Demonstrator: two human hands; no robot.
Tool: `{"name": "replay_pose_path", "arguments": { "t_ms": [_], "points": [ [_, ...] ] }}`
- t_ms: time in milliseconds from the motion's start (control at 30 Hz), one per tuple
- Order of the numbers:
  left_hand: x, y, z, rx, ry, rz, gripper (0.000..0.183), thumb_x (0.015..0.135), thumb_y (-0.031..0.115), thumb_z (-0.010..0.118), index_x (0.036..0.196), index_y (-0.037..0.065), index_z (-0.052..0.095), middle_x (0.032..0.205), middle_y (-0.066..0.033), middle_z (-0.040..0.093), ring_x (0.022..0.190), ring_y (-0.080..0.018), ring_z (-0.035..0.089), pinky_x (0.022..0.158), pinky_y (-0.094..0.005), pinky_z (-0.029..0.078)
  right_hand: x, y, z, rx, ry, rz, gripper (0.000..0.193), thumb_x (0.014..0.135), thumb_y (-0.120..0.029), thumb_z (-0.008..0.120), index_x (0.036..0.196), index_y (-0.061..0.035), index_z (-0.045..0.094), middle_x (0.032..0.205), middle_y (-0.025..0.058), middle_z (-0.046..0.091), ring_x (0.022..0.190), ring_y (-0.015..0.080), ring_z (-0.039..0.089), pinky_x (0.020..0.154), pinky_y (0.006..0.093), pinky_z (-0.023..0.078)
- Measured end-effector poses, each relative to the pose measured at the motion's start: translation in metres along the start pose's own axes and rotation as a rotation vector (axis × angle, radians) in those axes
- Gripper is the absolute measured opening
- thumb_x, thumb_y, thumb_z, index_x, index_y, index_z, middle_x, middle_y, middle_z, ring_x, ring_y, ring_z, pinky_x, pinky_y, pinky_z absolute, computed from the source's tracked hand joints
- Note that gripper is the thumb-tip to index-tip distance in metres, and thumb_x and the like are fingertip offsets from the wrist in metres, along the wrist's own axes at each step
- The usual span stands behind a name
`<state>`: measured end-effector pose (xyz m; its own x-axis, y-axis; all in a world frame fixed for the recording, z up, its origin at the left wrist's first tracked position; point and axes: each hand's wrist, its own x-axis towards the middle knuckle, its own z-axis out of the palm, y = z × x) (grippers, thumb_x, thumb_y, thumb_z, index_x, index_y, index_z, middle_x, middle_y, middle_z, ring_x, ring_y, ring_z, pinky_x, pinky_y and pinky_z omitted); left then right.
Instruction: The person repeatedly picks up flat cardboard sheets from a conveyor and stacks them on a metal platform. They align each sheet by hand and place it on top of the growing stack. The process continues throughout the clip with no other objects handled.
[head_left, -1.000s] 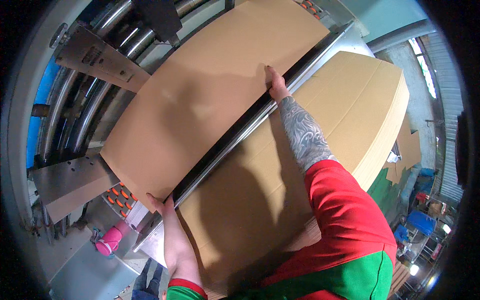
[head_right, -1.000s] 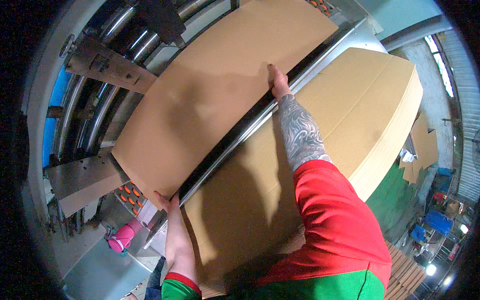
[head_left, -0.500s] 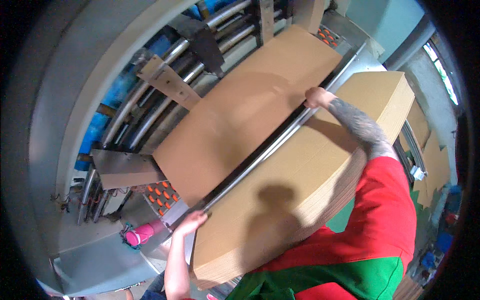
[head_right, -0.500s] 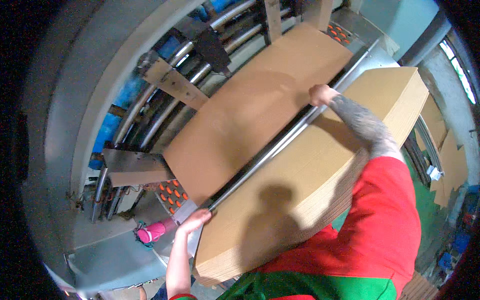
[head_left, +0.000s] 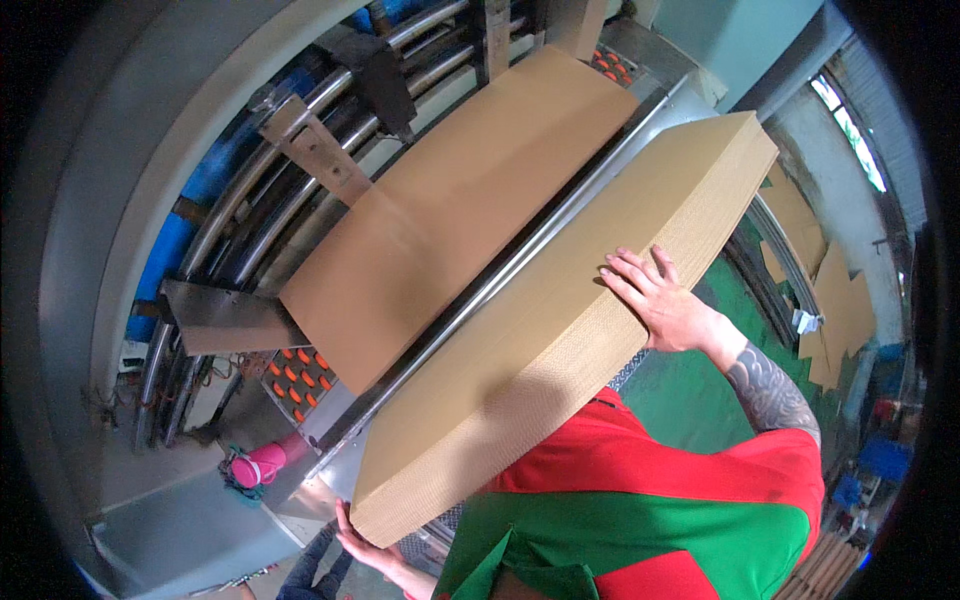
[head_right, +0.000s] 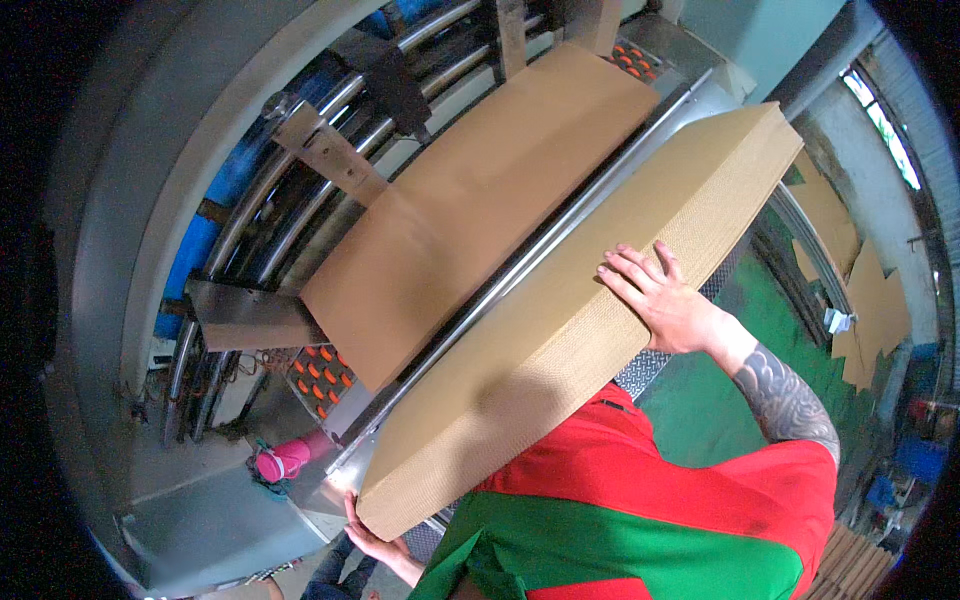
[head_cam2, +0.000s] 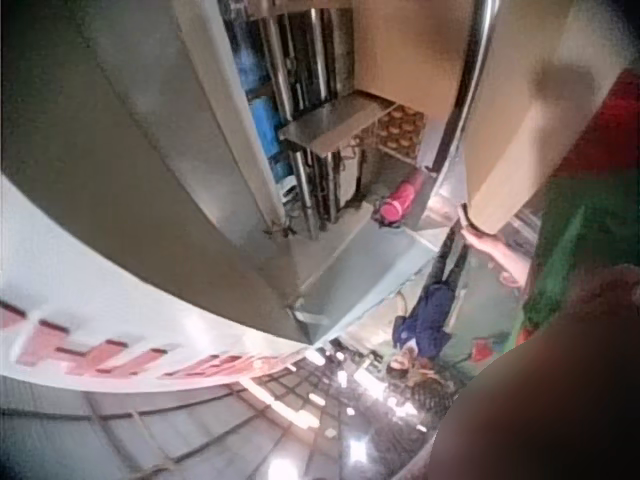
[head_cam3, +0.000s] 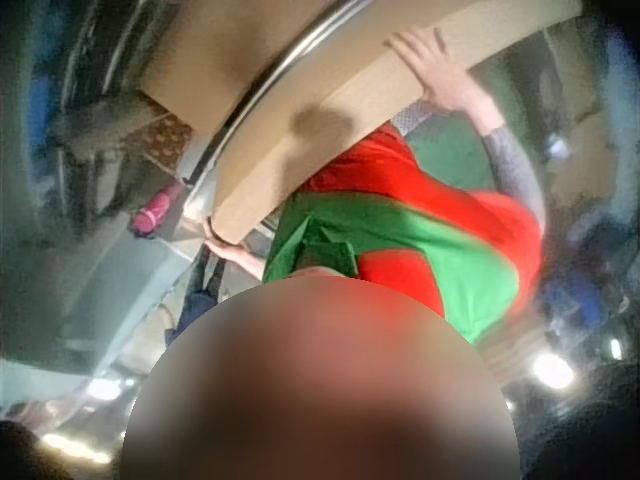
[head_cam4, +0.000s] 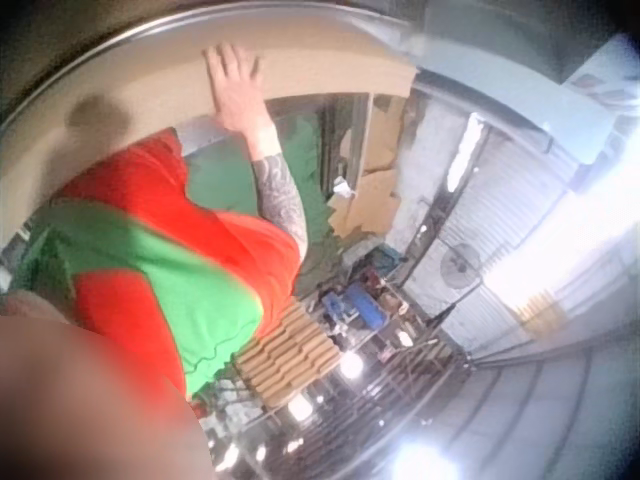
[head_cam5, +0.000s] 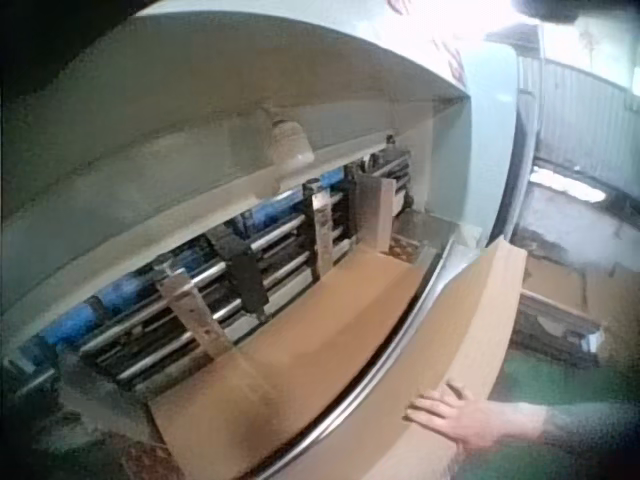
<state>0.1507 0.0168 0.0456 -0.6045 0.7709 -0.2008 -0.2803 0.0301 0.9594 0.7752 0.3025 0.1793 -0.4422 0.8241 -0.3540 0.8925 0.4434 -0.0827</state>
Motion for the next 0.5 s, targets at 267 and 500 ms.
{"name": "replay_pose_path", "arguments": {
  "t_ms": [267,500],
  "points": [
    [0.052,0.007,0.048,0.002,-0.141,0.158,0.088,0.111,0.065,0.032,0.174,0.004,0.035,0.183,-0.0138,0.031,0.17,-0.0304,0.024,0.139,-0.0515,0.016,0.051,0.009,-0.014,-0.014,0.224,-0.167,0.13,0.066,-0.032,0.096,0.174,-0.0052,0.028,0.178,0.0169,0.034,0.169,0.0358,0.026,0.134,0.0684,0.019],
    [0.082,0.005,0.073,-0.128,-0.155,0.179,0.097,0.109,0.073,0.031,0.178,0.005,0.024,0.186,-0.0134,0.024,0.172,-0.0299,0.018,0.14,-0.0499,0.011,0.091,0.004,-0.035,-0.075,0.172,-0.177,0.14,0.064,-0.046,0.1,0.175,-0.0049,0.025,0.179,0.0178,0.031,0.17,0.035,0.025,0.136,0.0606,0.019]
  ]
}}
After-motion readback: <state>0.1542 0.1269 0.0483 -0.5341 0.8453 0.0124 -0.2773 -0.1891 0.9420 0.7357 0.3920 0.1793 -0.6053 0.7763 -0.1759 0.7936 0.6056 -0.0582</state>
